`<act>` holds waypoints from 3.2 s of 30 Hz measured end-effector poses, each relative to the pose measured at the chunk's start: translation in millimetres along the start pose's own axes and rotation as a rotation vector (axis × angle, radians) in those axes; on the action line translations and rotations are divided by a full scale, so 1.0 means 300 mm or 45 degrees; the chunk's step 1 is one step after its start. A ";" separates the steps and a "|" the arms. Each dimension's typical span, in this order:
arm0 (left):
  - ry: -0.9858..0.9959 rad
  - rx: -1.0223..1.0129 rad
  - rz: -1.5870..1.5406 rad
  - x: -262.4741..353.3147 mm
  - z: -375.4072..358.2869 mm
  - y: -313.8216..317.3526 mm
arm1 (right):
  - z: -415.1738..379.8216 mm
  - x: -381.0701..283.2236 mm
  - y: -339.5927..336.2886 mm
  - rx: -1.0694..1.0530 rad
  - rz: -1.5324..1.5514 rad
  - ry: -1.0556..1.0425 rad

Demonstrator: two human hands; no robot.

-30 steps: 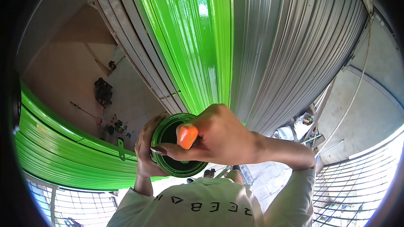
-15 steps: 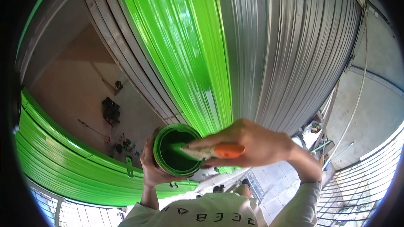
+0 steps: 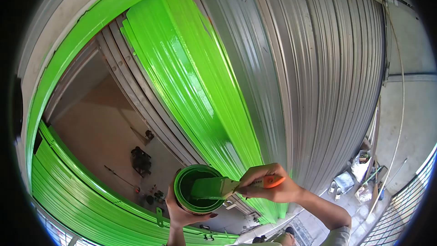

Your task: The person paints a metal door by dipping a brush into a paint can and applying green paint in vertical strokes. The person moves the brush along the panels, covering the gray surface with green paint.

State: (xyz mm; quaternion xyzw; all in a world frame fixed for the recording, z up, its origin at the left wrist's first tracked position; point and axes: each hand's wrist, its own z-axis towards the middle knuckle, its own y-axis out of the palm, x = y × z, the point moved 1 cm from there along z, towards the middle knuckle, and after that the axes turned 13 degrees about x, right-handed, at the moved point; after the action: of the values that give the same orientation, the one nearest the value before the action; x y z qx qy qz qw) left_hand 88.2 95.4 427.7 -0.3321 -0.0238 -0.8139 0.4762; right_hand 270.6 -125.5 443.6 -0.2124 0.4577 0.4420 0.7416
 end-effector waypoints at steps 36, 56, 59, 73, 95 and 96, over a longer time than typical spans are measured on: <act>0.033 0.106 0.074 0.057 0.052 0.057 | 0.044 -0.123 0.029 -0.031 -0.233 -0.245; -0.005 0.128 0.118 0.052 0.023 0.045 | 0.006 -0.078 0.037 -0.085 0.049 0.218; -0.047 0.128 0.045 0.055 0.025 0.048 | 0.010 -0.051 0.029 0.151 0.294 0.298; -0.173 0.090 -0.167 0.043 0.022 0.039 | 0.001 -0.010 0.014 0.198 0.415 0.237; -0.215 0.163 -0.235 0.055 0.036 0.022 | 0.328 -0.324 -0.187 0.938 0.377 -0.709; -0.212 0.184 -0.234 0.059 0.037 0.026 | 0.385 -0.357 -0.193 1.014 0.349 -0.773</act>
State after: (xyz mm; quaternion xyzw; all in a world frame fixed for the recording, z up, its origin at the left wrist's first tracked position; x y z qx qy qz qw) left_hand 94.5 81.6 444.2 -0.3596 -0.1520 -0.8199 0.4188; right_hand 356.3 -121.8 587.8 0.2860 0.3784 0.3684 0.7995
